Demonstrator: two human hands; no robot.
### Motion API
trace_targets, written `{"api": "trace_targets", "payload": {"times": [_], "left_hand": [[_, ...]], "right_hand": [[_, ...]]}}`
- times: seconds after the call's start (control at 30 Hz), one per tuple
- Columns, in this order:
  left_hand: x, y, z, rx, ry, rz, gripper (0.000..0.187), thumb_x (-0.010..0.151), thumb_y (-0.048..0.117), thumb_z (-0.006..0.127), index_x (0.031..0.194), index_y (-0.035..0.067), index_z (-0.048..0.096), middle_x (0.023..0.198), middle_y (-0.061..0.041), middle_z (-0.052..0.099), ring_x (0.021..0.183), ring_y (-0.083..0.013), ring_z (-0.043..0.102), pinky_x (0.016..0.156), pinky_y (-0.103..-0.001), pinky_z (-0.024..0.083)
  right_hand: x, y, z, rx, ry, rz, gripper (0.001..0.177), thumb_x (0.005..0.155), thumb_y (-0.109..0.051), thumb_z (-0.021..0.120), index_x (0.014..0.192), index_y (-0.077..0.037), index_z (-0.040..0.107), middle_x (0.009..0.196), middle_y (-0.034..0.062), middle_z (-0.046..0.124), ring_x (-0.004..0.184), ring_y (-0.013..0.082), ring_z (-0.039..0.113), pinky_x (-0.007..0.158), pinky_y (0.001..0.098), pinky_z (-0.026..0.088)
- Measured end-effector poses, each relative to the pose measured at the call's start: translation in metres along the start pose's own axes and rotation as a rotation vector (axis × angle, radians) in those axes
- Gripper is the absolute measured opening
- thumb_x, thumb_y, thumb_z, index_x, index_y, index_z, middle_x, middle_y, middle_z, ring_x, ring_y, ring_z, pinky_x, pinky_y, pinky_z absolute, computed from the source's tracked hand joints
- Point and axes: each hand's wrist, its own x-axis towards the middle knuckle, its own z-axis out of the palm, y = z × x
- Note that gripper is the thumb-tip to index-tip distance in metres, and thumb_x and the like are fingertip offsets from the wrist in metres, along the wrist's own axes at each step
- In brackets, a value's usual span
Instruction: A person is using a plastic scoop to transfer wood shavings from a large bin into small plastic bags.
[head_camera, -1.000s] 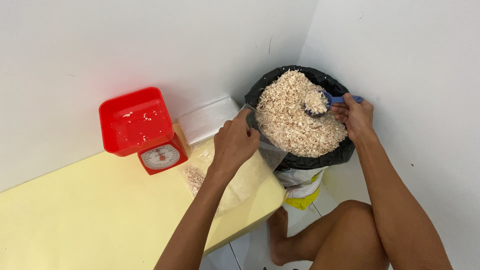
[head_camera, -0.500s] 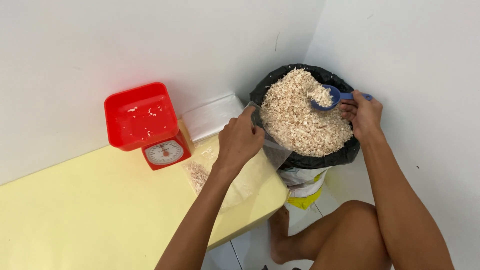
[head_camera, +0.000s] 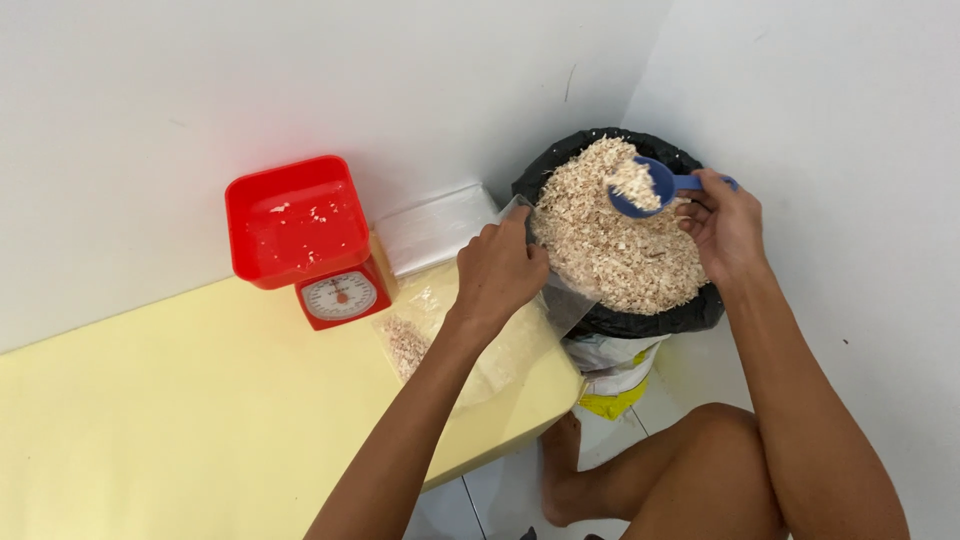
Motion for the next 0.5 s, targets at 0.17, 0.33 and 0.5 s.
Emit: {"api": "trace_targets", "payload": {"times": [0.17, 0.33, 0.5], "left_hand": [[-0.009, 0.001, -0.007, -0.078, 0.044, 0.041, 0.059, 0.085, 0.012, 0.051, 0.141, -0.006, 0.055, 0.109, -0.038, 0.069, 0.098, -0.0579, 0.070, 0.083, -0.070, 0.054], [-0.008, -0.005, -0.015, -0.064, 0.077, 0.006, 0.059, 0.083, 0.014, 0.053, 0.140, -0.002, 0.058, 0.107, -0.032, 0.072, 0.092, -0.0511, 0.074, 0.080, -0.063, 0.057], [-0.016, -0.008, -0.028, -0.100, 0.097, 0.022, 0.059, 0.080, 0.014, 0.054, 0.136, -0.003, 0.061, 0.080, -0.021, 0.073, 0.078, -0.0448, 0.075, 0.076, -0.063, 0.056]], "right_hand": [[-0.035, -0.008, 0.052, -0.109, -0.135, -0.016, 0.018, 0.105, -0.035, 0.064, 0.110, -0.018, 0.065, 0.090, 0.0048, 0.075, 0.065, 0.0110, 0.071, 0.051, 0.0189, 0.051], [-0.063, -0.011, 0.089, -0.274, -0.249, -0.109, 0.018, 0.104, -0.030, 0.066, 0.110, -0.013, 0.067, 0.085, 0.0099, 0.074, 0.057, 0.0141, 0.067, 0.043, 0.0187, 0.041], [-0.085, -0.010, 0.114, -0.441, -0.387, -0.404, 0.011, 0.103, -0.009, 0.067, 0.114, -0.005, 0.069, 0.077, 0.0153, 0.072, 0.052, 0.0158, 0.065, 0.045, 0.0196, 0.042]]}}
